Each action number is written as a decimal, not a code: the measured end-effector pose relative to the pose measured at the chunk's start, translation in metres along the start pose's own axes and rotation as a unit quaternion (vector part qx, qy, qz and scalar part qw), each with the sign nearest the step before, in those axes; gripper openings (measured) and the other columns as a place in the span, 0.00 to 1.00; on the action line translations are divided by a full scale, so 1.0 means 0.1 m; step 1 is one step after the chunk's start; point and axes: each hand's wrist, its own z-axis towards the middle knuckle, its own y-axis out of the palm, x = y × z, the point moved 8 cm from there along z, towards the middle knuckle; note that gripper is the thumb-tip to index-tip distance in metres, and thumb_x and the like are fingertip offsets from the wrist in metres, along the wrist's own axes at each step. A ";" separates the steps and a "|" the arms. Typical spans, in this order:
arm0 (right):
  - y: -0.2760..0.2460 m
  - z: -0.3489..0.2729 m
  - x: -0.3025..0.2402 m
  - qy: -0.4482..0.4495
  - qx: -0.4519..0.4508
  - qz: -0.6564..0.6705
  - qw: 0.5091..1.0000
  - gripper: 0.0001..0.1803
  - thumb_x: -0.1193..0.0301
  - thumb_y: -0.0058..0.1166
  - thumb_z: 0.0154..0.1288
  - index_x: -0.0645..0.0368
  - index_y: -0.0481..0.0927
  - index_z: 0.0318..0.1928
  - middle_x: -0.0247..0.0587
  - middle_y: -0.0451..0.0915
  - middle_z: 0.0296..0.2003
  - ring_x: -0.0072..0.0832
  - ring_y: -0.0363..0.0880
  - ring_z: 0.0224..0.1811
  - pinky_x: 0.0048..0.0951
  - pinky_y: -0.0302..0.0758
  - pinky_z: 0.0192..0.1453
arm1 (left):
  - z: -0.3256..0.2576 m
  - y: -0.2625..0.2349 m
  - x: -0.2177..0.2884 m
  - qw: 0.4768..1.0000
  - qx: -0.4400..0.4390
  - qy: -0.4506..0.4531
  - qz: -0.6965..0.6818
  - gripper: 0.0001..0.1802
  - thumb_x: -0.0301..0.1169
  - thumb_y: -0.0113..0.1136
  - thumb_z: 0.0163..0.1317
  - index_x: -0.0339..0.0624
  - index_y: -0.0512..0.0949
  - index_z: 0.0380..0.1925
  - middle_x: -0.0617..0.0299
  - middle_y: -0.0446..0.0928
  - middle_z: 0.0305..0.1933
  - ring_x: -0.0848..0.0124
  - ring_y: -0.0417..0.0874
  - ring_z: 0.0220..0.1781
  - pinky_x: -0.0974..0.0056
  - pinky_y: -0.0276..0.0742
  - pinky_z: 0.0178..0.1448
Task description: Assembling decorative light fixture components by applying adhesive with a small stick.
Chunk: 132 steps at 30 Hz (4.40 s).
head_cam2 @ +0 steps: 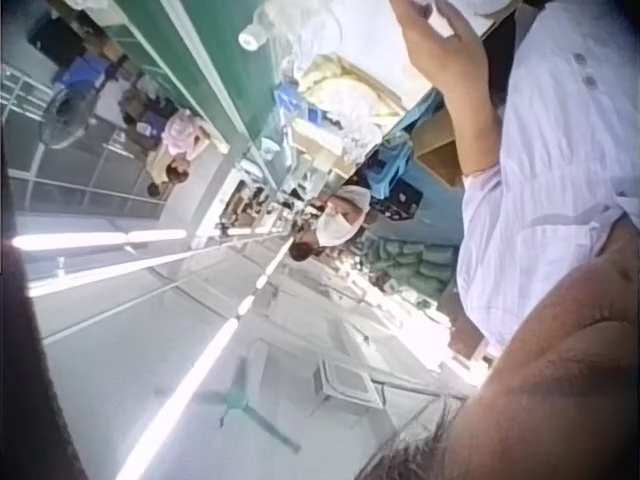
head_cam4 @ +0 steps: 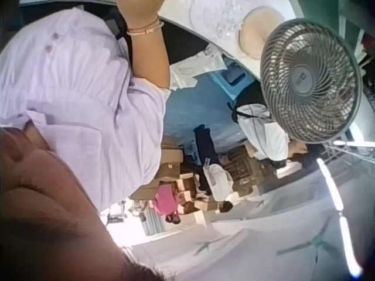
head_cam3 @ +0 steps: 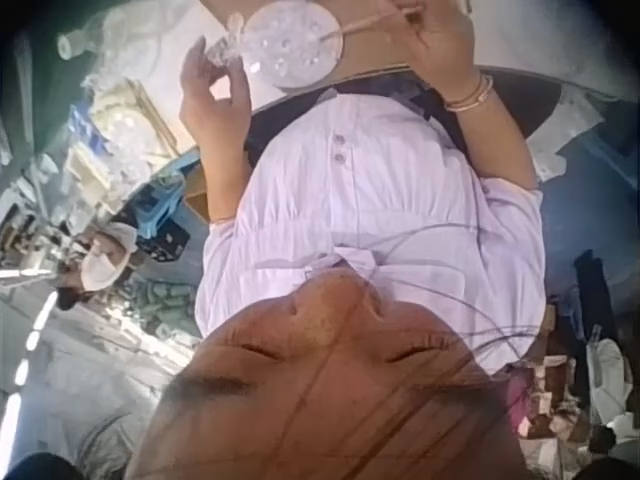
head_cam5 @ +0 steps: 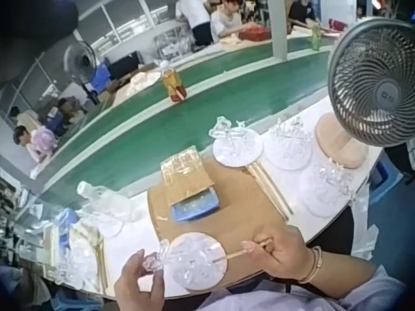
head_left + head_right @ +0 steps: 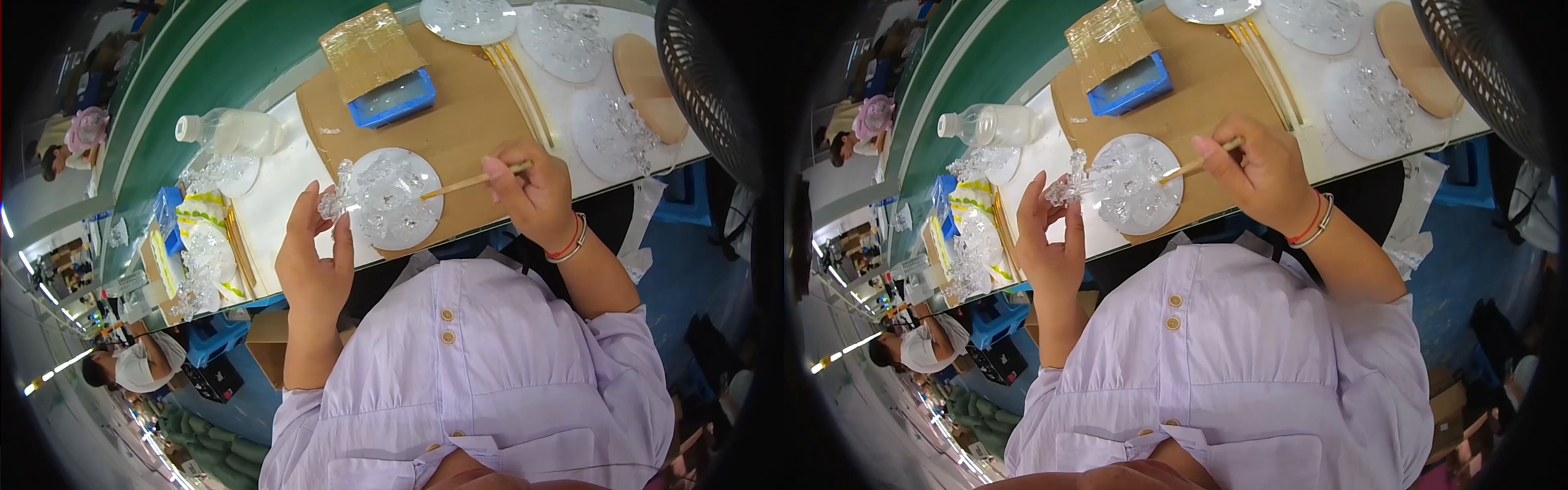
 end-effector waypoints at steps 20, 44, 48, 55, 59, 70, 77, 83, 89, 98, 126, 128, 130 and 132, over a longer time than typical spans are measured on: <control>0.66 0.44 -0.74 -0.246 -0.148 -0.162 0.944 0.10 0.76 0.62 0.58 0.62 0.73 0.34 0.45 0.77 0.31 0.41 0.76 0.28 0.34 0.72 0.29 | -0.04 0.01 -0.06 0.997 0.031 0.044 0.050 0.25 0.22 0.65 0.57 0.37 0.71 0.56 0.52 0.83 0.36 0.62 0.87 0.34 0.64 0.81 0.34; 0.30 0.65 -0.32 -0.110 -0.165 -0.084 0.977 0.06 0.75 0.56 0.65 0.61 0.72 0.32 0.41 0.73 0.25 0.36 0.71 0.24 0.30 0.67 0.28 | -0.04 0.05 -0.11 0.997 0.010 0.015 0.074 0.28 0.24 0.66 0.58 0.39 0.69 0.60 0.52 0.83 0.34 0.63 0.86 0.33 0.65 0.80 0.34; 0.33 0.64 -0.27 -0.137 -0.133 -0.063 0.980 0.06 0.76 0.56 0.65 0.61 0.72 0.32 0.41 0.74 0.26 0.36 0.72 0.24 0.31 0.68 0.29 | -0.03 0.07 -0.11 0.997 -0.006 0.006 0.075 0.29 0.23 0.66 0.58 0.39 0.69 0.60 0.52 0.83 0.33 0.63 0.86 0.32 0.65 0.80 0.33; 0.34 0.66 -0.22 -0.161 -0.115 -0.057 0.979 0.08 0.73 0.58 0.65 0.61 0.72 0.32 0.40 0.74 0.27 0.37 0.72 0.26 0.32 0.69 0.32 | -0.04 0.07 -0.11 0.996 0.004 0.018 0.088 0.29 0.23 0.66 0.58 0.40 0.69 0.60 0.54 0.83 0.30 0.62 0.87 0.31 0.66 0.79 0.33; 0.26 0.60 -0.23 -0.164 -0.118 -0.055 0.978 0.08 0.74 0.57 0.65 0.61 0.72 0.32 0.40 0.74 0.27 0.37 0.72 0.26 0.32 0.69 0.32 | -0.02 0.08 -0.08 0.996 0.000 0.010 0.092 0.29 0.22 0.66 0.58 0.40 0.69 0.60 0.54 0.83 0.30 0.62 0.87 0.32 0.65 0.79 0.33; 0.05 0.33 -0.14 -0.133 -0.131 -0.046 0.981 0.06 0.78 0.55 0.64 0.62 0.71 0.33 0.42 0.77 0.29 0.37 0.78 0.30 0.31 0.73 0.33 | -0.04 0.07 -0.11 0.995 0.009 0.004 0.097 0.28 0.22 0.66 0.58 0.40 0.70 0.59 0.55 0.83 0.30 0.64 0.86 0.31 0.66 0.79 0.35; 0.07 0.19 -0.21 -0.162 -0.150 -0.036 0.975 0.06 0.79 0.55 0.63 0.62 0.71 0.35 0.44 0.77 0.29 0.41 0.78 0.30 0.34 0.74 0.33 | -0.05 0.07 -0.11 0.995 0.012 0.003 0.099 0.29 0.23 0.67 0.57 0.41 0.70 0.59 0.55 0.83 0.30 0.64 0.86 0.31 0.66 0.80 0.35; 0.09 0.07 -0.42 -0.210 -0.163 -0.077 0.961 0.09 0.79 0.59 0.60 0.63 0.70 0.35 0.45 0.77 0.30 0.43 0.78 0.30 0.36 0.75 0.33 | -0.03 0.07 -0.10 0.995 0.011 0.009 0.102 0.30 0.24 0.66 0.58 0.42 0.68 0.61 0.54 0.83 0.31 0.63 0.86 0.31 0.65 0.80 0.35; 0.19 -0.09 -0.58 -0.249 -0.206 -0.051 0.945 0.09 0.79 0.60 0.58 0.62 0.71 0.33 0.45 0.77 0.30 0.41 0.77 0.28 0.35 0.74 0.30 | -0.03 0.08 -0.10 0.995 0.003 0.012 0.103 0.31 0.25 0.66 0.58 0.42 0.67 0.62 0.53 0.83 0.31 0.63 0.87 0.31 0.65 0.80 0.34; 0.07 -0.10 -0.62 -0.253 -0.166 -0.050 0.952 0.09 0.79 0.59 0.58 0.61 0.71 0.33 0.45 0.77 0.29 0.38 0.76 0.25 0.33 0.72 0.27 | -0.03 0.11 -0.03 0.996 0.008 0.006 0.086 0.31 0.24 0.65 0.58 0.41 0.66 0.62 0.53 0.82 0.36 0.65 0.84 0.29 0.65 0.79 0.32; -0.13 -0.29 -0.17 -0.146 0.014 -0.030 0.989 0.04 0.80 0.55 0.63 0.64 0.75 0.38 0.45 0.80 0.31 0.39 0.80 0.30 0.31 0.76 0.36 | 0.04 -0.02 -0.02 0.990 -0.124 -0.049 -0.053 0.21 0.18 0.59 0.61 0.36 0.73 0.56 0.52 0.77 0.59 0.74 0.79 0.38 0.70 0.80 0.44; -0.14 -0.30 -0.18 -0.147 0.017 -0.032 0.988 0.04 0.80 0.55 0.63 0.63 0.74 0.38 0.45 0.80 0.30 0.39 0.79 0.29 0.31 0.76 0.35 | 0.04 -0.01 -0.06 0.989 -0.125 -0.053 -0.061 0.21 0.18 0.60 0.61 0.36 0.74 0.56 0.53 0.77 0.58 0.75 0.78 0.37 0.70 0.79 0.43; -0.14 -0.28 -0.19 -0.150 0.020 -0.034 0.988 0.04 0.81 0.55 0.63 0.63 0.74 0.37 0.44 0.80 0.30 0.38 0.79 0.28 0.31 0.76 0.34 | 0.05 0.01 -0.11 0.988 -0.125 -0.056 -0.069 0.21 0.18 0.60 0.61 0.36 0.74 0.55 0.53 0.78 0.58 0.75 0.78 0.36 0.71 0.78 0.42; -0.15 -0.24 -0.21 -0.162 0.043 -0.057 0.984 0.04 0.81 0.55 0.62 0.63 0.74 0.37 0.44 0.80 0.30 0.37 0.79 0.27 0.31 0.76 0.33 | 0.05 0.00 -0.13 0.990 -0.115 -0.052 -0.068 0.20 0.17 0.61 0.60 0.36 0.75 0.54 0.53 0.78 0.57 0.76 0.77 0.36 0.72 0.78 0.41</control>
